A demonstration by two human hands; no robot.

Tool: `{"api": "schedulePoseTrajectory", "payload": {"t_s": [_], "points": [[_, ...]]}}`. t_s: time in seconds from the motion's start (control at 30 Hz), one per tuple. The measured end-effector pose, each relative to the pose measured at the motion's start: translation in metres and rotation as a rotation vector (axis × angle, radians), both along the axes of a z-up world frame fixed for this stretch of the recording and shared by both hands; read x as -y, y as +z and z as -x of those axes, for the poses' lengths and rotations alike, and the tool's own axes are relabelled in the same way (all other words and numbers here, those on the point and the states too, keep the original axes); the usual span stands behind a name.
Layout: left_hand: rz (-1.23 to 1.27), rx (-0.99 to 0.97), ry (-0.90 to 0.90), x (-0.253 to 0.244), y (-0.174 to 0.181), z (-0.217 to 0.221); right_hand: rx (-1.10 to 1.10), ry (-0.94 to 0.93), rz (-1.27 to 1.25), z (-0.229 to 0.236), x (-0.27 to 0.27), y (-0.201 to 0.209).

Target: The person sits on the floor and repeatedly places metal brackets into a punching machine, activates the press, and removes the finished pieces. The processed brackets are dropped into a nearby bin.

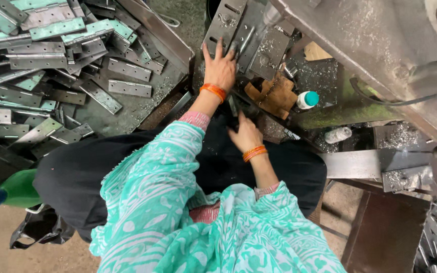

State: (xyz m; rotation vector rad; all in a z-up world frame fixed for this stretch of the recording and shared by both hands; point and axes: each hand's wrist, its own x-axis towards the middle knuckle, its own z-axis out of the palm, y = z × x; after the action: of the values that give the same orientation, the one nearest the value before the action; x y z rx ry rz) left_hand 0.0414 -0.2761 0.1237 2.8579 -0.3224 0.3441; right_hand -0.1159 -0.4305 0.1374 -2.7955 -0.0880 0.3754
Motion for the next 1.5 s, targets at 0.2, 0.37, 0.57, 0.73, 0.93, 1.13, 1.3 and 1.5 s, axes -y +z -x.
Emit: {"api": "schedulePoseTrajectory", "payload": {"t_s": [0.2,0.37,0.57,0.73,0.93,1.13,1.3,1.5], "points": [[-0.011,-0.032,0.011,0.013,0.002,-0.037,-0.031,-0.033,0.080,0.013,-0.010,-0.009],[-0.073,0.032,0.007,0.012,-0.008,-0.024,-0.032,-0.084,-0.018,0.035,-0.005,-0.058],[-0.031,0.039,0.012,0.009,-0.010,-0.010,0.001,-0.101,-0.030,0.034,-0.003,-0.082],[-0.010,0.069,0.034,0.006,-0.013,0.003,0.000,-0.066,-0.095,0.028,-0.004,-0.062],[0.030,0.044,-0.007,0.017,-0.014,-0.015,-0.027,0.062,0.039,-0.015,0.017,-0.024],[0.042,-0.013,-0.020,0.020,-0.006,-0.032,0.052,-0.081,-0.014,0.026,-0.005,-0.059],[-0.066,0.018,-0.015,0.017,-0.005,-0.023,0.062,-0.073,-0.087,0.040,-0.004,-0.076],[-0.107,-0.130,-0.005,0.024,0.002,-0.041,-0.007,0.062,-0.002,-0.010,0.014,-0.018]]}}
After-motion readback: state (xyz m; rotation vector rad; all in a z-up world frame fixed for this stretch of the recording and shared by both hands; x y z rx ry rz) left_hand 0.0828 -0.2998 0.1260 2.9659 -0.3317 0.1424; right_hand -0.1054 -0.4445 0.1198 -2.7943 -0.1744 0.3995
